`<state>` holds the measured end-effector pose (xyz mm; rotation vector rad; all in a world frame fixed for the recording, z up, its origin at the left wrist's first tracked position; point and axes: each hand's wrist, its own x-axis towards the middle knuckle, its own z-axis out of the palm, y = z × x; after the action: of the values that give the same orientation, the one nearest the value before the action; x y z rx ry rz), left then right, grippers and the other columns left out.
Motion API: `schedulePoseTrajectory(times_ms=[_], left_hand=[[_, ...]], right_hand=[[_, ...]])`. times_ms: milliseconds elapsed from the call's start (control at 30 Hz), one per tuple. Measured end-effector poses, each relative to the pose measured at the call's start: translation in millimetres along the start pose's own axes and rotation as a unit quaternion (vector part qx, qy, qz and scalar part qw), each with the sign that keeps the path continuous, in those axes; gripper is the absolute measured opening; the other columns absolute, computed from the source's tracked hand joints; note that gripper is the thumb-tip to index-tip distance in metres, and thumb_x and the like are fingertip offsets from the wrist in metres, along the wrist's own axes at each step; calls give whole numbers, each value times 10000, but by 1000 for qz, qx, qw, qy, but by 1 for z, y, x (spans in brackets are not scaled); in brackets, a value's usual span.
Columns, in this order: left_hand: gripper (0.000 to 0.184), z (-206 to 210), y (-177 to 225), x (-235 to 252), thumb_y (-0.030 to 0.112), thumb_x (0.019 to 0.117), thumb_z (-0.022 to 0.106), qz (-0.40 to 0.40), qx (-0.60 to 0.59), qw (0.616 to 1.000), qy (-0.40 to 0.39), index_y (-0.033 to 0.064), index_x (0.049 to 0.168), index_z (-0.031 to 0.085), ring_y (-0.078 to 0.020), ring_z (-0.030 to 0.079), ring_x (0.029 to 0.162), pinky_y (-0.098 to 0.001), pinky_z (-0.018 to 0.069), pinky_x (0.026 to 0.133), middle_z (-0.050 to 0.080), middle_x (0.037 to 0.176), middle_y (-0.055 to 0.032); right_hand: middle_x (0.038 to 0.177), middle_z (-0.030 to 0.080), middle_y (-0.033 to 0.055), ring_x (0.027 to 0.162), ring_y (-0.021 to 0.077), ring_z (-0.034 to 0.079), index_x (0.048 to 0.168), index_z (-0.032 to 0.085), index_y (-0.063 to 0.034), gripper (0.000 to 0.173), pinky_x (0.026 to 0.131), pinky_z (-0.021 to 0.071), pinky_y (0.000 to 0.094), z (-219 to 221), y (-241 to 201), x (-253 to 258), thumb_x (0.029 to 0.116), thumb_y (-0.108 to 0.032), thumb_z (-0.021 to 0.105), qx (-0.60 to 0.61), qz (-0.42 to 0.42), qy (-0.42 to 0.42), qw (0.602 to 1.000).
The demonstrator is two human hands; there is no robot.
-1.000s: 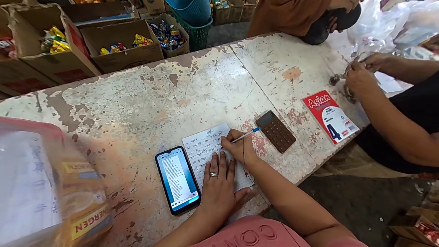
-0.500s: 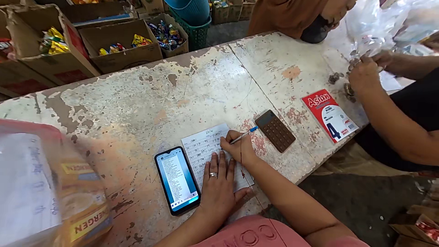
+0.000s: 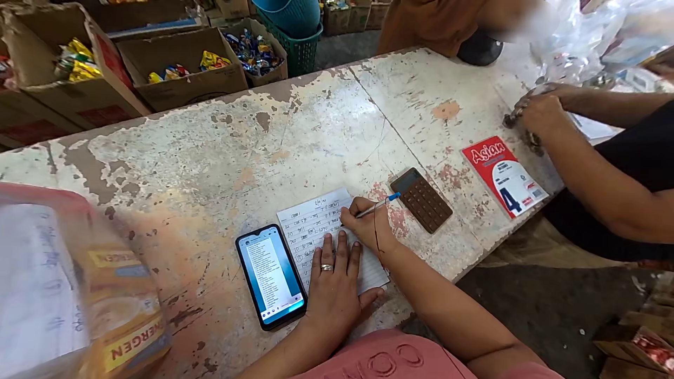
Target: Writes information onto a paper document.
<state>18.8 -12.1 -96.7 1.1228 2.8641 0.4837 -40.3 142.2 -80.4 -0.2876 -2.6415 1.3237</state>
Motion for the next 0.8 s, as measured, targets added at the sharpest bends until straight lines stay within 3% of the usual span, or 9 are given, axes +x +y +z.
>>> schedulePoseTrajectory(times_ms=[233, 400, 633, 800], left_hand=[[954, 2, 0, -1, 801, 914, 302, 0, -4, 1000, 3, 81, 1506, 506, -470, 369, 1467, -643, 324, 1144, 395, 1602, -205], [948, -1, 0, -1, 798, 914, 324, -1, -10, 1000, -17, 94, 1531, 471, -465, 333, 1488, -639, 303, 1157, 357, 1626, -196], [957, 1, 0, 0, 806, 912, 304, 3, -5, 1000, -16, 94, 1528, 476, -474, 342, 1481, -649, 303, 1154, 364, 1618, -210], [959, 4, -1, 0, 810, 907, 309, 3, -7, 1000, -6, 95, 1521, 486, -479, 347, 1476, -649, 312, 1147, 372, 1615, -209]], right_hand=[[531, 447, -33, 466, 26, 411, 639, 495, -97, 330, 461, 333, 205, 0, 3, 0, 914, -86, 676, -1, 0, 2, 1000], [531, 499, -19, 443, 25, 459, 665, 526, -83, 308, 444, 384, 191, -13, 3, 5, 930, -76, 684, 60, 29, 6, 998], [535, 479, -29, 461, 8, 421, 631, 524, -81, 309, 449, 338, 181, -3, 10, 1, 892, -71, 690, 11, -41, 27, 999], [543, 476, -38, 472, 1, 421, 630, 521, -89, 309, 455, 339, 178, -6, 13, 2, 889, -71, 688, 23, -35, 2, 999]])
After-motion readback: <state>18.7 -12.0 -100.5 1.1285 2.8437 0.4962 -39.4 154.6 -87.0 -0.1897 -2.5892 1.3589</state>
